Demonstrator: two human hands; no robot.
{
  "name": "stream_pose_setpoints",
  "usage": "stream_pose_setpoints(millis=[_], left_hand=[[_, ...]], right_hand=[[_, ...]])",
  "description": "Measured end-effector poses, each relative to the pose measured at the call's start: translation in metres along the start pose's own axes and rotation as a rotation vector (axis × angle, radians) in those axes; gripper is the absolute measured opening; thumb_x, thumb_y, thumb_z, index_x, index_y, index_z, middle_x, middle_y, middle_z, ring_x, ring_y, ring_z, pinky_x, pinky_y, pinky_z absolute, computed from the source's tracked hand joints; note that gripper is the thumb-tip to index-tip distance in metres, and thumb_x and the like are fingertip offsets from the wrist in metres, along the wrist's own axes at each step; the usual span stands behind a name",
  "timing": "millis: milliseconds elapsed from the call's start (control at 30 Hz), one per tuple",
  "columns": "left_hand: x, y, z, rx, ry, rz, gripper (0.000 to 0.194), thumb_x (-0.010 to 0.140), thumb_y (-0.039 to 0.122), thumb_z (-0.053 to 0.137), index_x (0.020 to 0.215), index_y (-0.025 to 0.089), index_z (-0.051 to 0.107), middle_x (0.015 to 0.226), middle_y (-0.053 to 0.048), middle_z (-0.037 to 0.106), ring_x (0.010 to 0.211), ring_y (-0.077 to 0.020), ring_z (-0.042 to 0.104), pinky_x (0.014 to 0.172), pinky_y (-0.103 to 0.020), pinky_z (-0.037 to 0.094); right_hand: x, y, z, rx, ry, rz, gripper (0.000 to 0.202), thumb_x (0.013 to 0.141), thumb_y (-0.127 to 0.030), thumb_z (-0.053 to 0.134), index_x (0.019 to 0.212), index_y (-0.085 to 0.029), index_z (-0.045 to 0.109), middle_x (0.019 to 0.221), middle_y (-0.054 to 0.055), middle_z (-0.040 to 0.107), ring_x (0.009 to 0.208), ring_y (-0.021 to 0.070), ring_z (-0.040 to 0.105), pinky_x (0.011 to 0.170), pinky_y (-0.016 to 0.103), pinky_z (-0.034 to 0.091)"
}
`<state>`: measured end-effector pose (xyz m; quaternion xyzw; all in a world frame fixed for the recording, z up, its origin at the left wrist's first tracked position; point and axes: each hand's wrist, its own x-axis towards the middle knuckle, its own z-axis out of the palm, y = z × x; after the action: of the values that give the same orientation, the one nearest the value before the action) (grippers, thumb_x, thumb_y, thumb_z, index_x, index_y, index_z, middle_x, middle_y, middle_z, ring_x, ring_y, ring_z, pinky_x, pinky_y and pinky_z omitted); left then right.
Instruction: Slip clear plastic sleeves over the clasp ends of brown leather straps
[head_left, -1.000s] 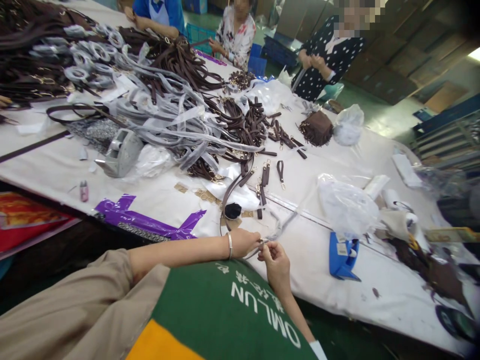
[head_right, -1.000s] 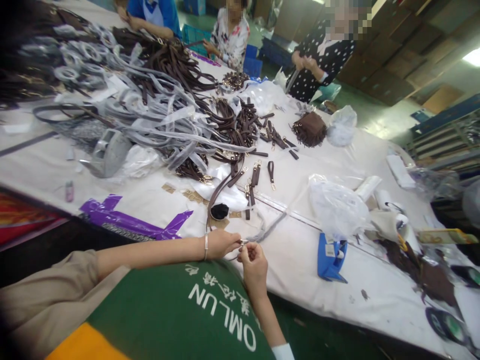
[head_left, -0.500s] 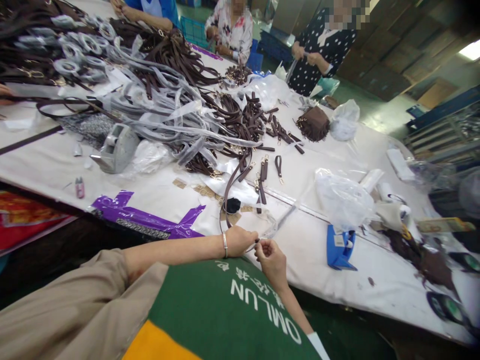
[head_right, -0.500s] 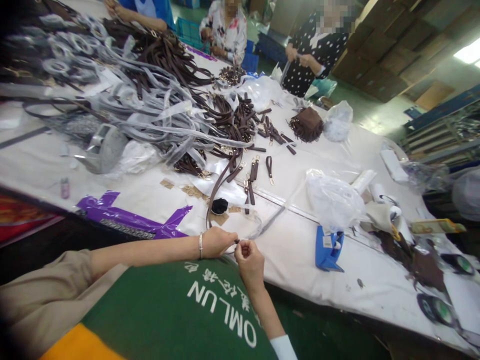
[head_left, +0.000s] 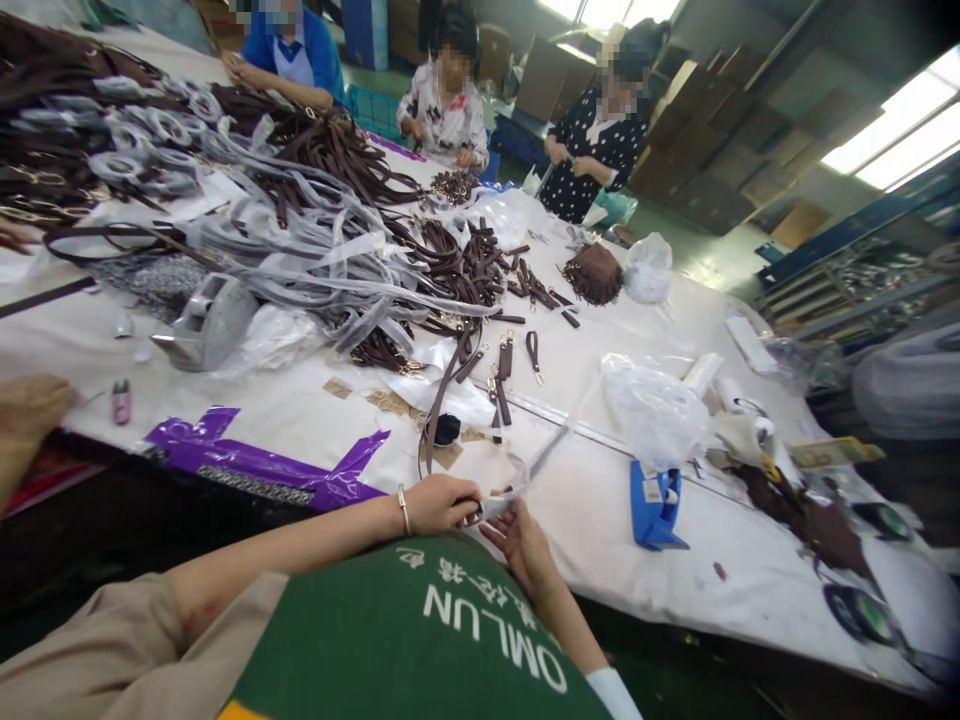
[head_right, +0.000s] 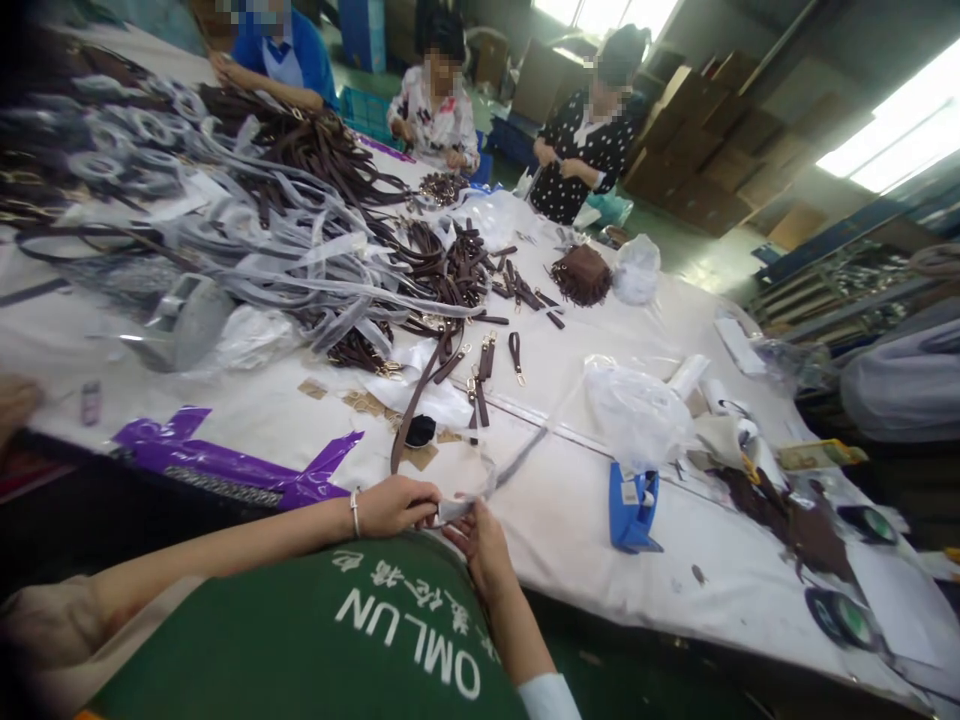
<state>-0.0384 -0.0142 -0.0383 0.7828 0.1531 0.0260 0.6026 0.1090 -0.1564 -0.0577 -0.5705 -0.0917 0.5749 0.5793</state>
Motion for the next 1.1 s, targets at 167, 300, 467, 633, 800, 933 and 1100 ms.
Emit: stream_pose_setpoints(millis=[167,300,467,633,800,933,1100], left_hand=[[0.004,0.002,0.01,-0.327,-0.165,-0.051,0.035,0.088,0.039,0.046,0.113,0.016,0.052,0.083,-0.003,0.063,0.06,-0.0103,0.055,0.057,-0.019,0.044],[0.017,0.006,0.022,-0.238,-0.049,-0.184,0.034,0.087,0.045,0.045,0.084,0.013,0.057,0.06,0.001,0.055,0.05,-0.0087,0.047,0.05,-0.018,0.037],[0.02,0.015,0.022,-0.05,-0.076,-0.163,0.032,0.087,0.039,0.047,0.069,0.013,0.056,0.055,0.002,0.054,0.051,-0.008,0.045,0.053,-0.017,0.034],[0.015,0.021,0.013,0.037,-0.022,-0.206,0.034,0.088,0.038,0.046,0.068,0.013,0.055,0.056,0.002,0.054,0.055,-0.0081,0.046,0.058,-0.017,0.036],[0.028,0.021,0.018,0.035,0.007,-0.24,0.035,0.089,0.039,0.044,0.067,0.013,0.054,0.057,0.001,0.054,0.054,-0.0086,0.046,0.058,-0.018,0.036],[0.027,0.021,0.009,0.038,0.079,-0.262,0.036,0.088,0.041,0.043,0.066,0.014,0.053,0.057,0.001,0.053,0.056,-0.0091,0.047,0.059,-0.019,0.036],[0.001,0.008,-0.014,0.055,0.295,-0.4,0.037,0.087,0.047,0.042,0.069,0.015,0.051,0.055,0.003,0.048,0.05,-0.0082,0.041,0.052,-0.019,0.033]], right_hand=[[0.01,-0.009,0.005,0.159,0.032,-0.143,0.023,0.076,-0.038,0.067,0.091,-0.02,0.067,0.099,0.004,0.067,0.087,0.0157,0.061,0.081,0.028,0.048],[0.007,-0.017,0.004,0.224,-0.048,-0.093,0.02,0.076,-0.029,0.068,0.092,-0.017,0.067,0.097,0.005,0.068,0.09,0.017,0.062,0.086,0.031,0.047],[0.003,-0.054,-0.025,0.668,-0.094,-0.015,0.015,0.082,-0.03,0.063,0.094,-0.022,0.064,0.07,-0.006,0.064,0.074,0.0087,0.061,0.09,0.028,0.047],[-0.005,-0.095,-0.069,0.651,-0.101,-0.084,0.015,0.081,-0.027,0.063,0.094,-0.02,0.064,0.061,-0.007,0.055,0.066,0.0074,0.058,0.084,0.025,0.049],[-0.02,-0.113,-0.095,0.511,-0.12,-0.12,0.023,0.081,-0.034,0.061,0.099,-0.021,0.063,0.057,-0.006,0.05,0.061,0.0101,0.054,0.078,0.03,0.049],[-0.028,-0.137,-0.1,0.328,-0.206,-0.174,0.015,0.082,-0.037,0.058,0.089,-0.024,0.064,0.046,-0.007,0.039,0.049,0.011,0.045,0.067,0.033,0.047],[-0.04,-0.185,-0.127,0.25,-0.104,-0.447,0.017,0.079,-0.044,0.057,0.073,-0.029,0.061,0.042,-0.008,0.026,0.04,0.0103,0.034,0.057,0.032,0.04]])
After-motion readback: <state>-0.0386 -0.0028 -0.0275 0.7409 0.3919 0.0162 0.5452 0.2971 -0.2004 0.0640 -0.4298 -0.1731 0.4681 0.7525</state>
